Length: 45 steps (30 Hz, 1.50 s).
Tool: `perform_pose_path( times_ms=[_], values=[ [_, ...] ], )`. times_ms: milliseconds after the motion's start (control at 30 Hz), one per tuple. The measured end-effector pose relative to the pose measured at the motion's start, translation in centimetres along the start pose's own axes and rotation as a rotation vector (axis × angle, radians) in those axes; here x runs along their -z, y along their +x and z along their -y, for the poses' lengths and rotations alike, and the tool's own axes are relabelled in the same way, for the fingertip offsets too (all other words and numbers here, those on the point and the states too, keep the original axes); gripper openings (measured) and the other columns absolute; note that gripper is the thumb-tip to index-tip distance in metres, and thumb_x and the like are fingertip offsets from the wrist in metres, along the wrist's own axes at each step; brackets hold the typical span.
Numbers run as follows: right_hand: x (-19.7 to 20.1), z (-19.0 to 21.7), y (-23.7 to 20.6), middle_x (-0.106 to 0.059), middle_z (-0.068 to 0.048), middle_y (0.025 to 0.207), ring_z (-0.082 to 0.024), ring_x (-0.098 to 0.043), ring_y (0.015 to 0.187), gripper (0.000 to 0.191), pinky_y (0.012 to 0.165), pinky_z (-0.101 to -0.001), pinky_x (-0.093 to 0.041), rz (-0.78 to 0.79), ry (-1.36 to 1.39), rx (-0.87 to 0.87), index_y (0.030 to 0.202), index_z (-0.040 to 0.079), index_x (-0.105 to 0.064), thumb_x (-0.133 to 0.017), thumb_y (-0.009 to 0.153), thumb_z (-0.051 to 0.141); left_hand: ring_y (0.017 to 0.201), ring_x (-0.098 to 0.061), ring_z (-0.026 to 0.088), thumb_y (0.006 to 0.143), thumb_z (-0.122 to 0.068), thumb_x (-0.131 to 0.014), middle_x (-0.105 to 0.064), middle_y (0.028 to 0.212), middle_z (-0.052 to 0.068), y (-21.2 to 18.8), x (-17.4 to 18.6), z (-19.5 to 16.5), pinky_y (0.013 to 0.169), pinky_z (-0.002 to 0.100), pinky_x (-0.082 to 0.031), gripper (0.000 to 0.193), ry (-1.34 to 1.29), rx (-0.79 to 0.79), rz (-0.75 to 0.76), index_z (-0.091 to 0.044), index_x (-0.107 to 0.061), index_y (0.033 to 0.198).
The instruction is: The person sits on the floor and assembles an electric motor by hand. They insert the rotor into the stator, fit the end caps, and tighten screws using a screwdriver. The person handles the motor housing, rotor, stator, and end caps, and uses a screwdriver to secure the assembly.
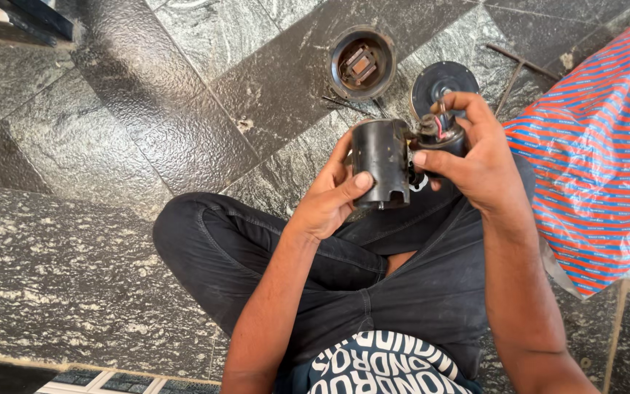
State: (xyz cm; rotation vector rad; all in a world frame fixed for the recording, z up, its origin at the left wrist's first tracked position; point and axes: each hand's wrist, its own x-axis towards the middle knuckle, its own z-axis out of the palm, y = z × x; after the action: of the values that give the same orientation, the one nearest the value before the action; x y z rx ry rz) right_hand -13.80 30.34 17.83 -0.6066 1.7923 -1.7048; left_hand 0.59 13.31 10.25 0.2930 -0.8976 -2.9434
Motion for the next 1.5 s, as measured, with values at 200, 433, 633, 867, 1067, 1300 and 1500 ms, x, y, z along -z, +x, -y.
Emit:
perform_pose_path(
  times_ms=[200, 433, 633, 867, 1067, 1300, 1500],
  values=[
    [0.5, -0.2, 0.6, -0.066, -0.006, 0.108, -0.008, -0.062, 0.080, 0.072, 0.059, -0.0222, -0.052, 0.024, -0.114, 0.076, 0.138, 0.005, -0.043, -0.084, 0.080, -0.002, 0.141, -0.056, 0.028, 0.081, -0.025, -0.092, -0.053, 0.150, 0.019, 0.3, -1.0, 0.0, 0.120, 0.044, -0.049, 0.111, 0.329, -0.328, 0.009, -0.003, -0.023, 0.165],
    [1.1, -2.0, 1.0, -0.066, -0.005, 0.114, -0.007, -0.063, 0.100, 0.072, 0.083, -0.0226, -0.054, 0.024, -0.151, 0.099, 0.139, 0.007, -0.045, -0.086, 0.080, -0.001, 0.141, -0.057, 0.028, 0.080, -0.020, -0.093, -0.056, 0.150, 0.017, 0.2, -1.3, -0.1, 0.121, 0.043, -0.050, 0.106, 0.408, -0.354, -0.031, -0.004, -0.030, 0.164],
    [1.9, -3.2, 0.7, -0.065, -0.004, 0.120, -0.009, -0.063, 0.112, 0.072, 0.098, -0.0253, -0.053, 0.049, -0.063, 0.134, 0.137, 0.008, -0.046, -0.089, 0.079, 0.002, 0.144, -0.057, 0.027, 0.080, -0.015, -0.092, -0.056, 0.152, 0.016, -0.1, -1.7, 0.1, 0.123, 0.043, -0.050, 0.104, 0.526, -0.370, -0.036, -0.006, -0.031, 0.163],
    [2.3, -4.2, 0.3, -0.069, -0.006, 0.117, -0.011, -0.066, 0.111, 0.068, 0.097, -0.0258, -0.054, 0.052, -0.010, 0.115, 0.132, 0.008, -0.048, -0.089, 0.078, 0.004, 0.143, -0.058, 0.026, 0.078, -0.013, -0.093, -0.058, 0.151, 0.014, -0.2, -2.0, 0.3, 0.123, 0.043, -0.049, 0.101, 0.673, -0.395, -0.040, -0.007, -0.036, 0.161],
    [2.4, -5.2, -0.3, -0.068, -0.008, 0.116, -0.012, -0.067, 0.103, 0.065, 0.086, -0.0248, -0.057, 0.047, 0.077, 0.095, 0.130, 0.007, -0.048, -0.088, 0.078, 0.003, 0.143, -0.057, 0.026, 0.074, -0.008, -0.095, -0.056, 0.150, 0.013, 0.0, -1.7, 0.9, 0.124, 0.042, -0.050, 0.098, 0.801, -0.434, -0.045, -0.010, -0.041, 0.156],
    [2.5, -5.9, -0.5, -0.068, -0.009, 0.112, -0.012, -0.067, 0.087, 0.064, 0.067, -0.0243, -0.058, 0.075, 0.186, 0.073, 0.127, 0.008, -0.047, -0.087, 0.077, 0.004, 0.141, -0.060, 0.025, 0.072, -0.005, -0.096, -0.057, 0.149, 0.011, -0.2, -1.4, 1.3, 0.122, 0.040, -0.053, 0.094, 0.876, -0.462, -0.039, -0.010, -0.046, 0.151],
    [2.9, -6.6, -0.9, -0.068, -0.011, 0.113, -0.012, -0.066, 0.084, 0.062, 0.069, -0.0245, -0.056, 0.117, 0.229, 0.086, 0.126, 0.008, -0.048, -0.087, 0.078, 0.005, 0.136, -0.064, 0.024, 0.070, -0.012, -0.098, -0.064, 0.144, 0.010, -0.4, -1.5, 1.4, 0.116, 0.038, -0.055, 0.091, 1.044, -0.546, -0.056, -0.011, -0.049, 0.147]
  ],
)
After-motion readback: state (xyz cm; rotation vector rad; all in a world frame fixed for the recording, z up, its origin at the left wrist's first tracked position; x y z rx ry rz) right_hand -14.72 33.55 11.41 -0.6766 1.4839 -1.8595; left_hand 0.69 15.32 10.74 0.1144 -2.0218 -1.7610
